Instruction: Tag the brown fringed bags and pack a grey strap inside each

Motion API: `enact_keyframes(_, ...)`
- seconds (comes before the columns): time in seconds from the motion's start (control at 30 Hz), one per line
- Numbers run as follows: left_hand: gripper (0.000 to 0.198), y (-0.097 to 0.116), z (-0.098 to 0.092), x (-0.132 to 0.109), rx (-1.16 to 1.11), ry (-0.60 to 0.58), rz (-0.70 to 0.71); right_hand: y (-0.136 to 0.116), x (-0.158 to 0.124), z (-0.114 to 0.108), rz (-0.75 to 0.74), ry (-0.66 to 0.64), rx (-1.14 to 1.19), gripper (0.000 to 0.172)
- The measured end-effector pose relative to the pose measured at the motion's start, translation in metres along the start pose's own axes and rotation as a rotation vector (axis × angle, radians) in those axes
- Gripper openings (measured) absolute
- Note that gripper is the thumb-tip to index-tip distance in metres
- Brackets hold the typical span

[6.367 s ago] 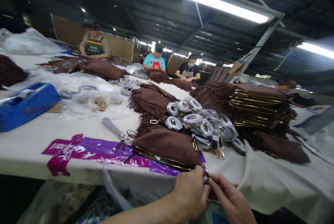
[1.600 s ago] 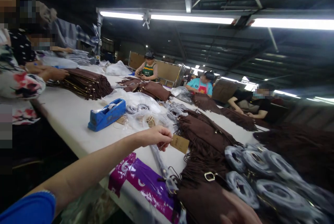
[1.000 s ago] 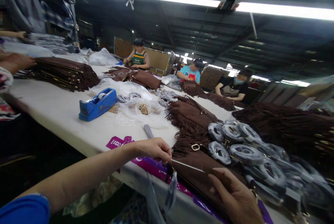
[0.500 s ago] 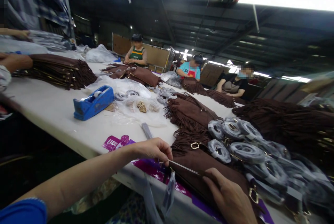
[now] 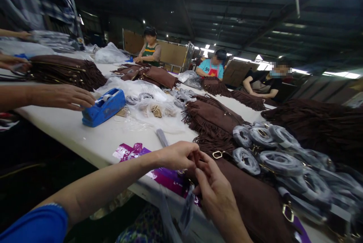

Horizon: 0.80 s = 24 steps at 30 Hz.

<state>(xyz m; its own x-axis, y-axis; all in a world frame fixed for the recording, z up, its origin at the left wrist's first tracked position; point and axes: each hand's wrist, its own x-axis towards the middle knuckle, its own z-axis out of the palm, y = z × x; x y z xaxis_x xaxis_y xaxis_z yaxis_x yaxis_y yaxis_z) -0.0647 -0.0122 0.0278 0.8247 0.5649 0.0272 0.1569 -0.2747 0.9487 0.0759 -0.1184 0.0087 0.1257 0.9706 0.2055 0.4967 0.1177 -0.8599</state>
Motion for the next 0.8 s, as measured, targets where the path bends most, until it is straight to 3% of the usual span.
enact_keyframes(0.07, 0.020, -0.001, -0.005, 0.001, -0.063, -0.003, -0.025, 0.006, 0.008, 0.005, 0.144, -0.039, 0.227, 0.052)
enact_keyframes(0.17, 0.023, -0.008, -0.011, 0.000, -0.154, 0.016, -0.051, 0.018, 0.018, 0.005, 0.186, -0.124, 0.378, 0.043)
enact_keyframes(0.23, 0.025, -0.014, -0.014, -0.001, -0.177, 0.030, -0.060, 0.022, 0.021, 0.003, 0.142, -0.170, 0.275, 0.034)
enact_keyframes(0.37, 0.020, -0.025, -0.017, -0.003, -0.158, 0.028, 0.002, 0.023, 0.027, -0.004, -0.006, -0.120, 0.026, 0.030)
enact_keyframes(0.53, 0.025, -0.040, -0.019, -0.005, 0.242, -0.077, 0.259, 0.039, 0.036, -0.015, -0.024, -0.153, -0.002, 0.028)
enact_keyframes(0.63, 0.010, -0.056, -0.021, -0.001, 0.473, -0.145, 0.365, 0.053, 0.036, -0.017, -0.005, -0.166, 0.014, 0.028)
enact_keyframes(0.8, 0.014, -0.074, -0.034, 0.002, 0.675, -0.051, 0.367, 0.060, 0.032, -0.017, -0.008, -0.143, 0.036, 0.032)
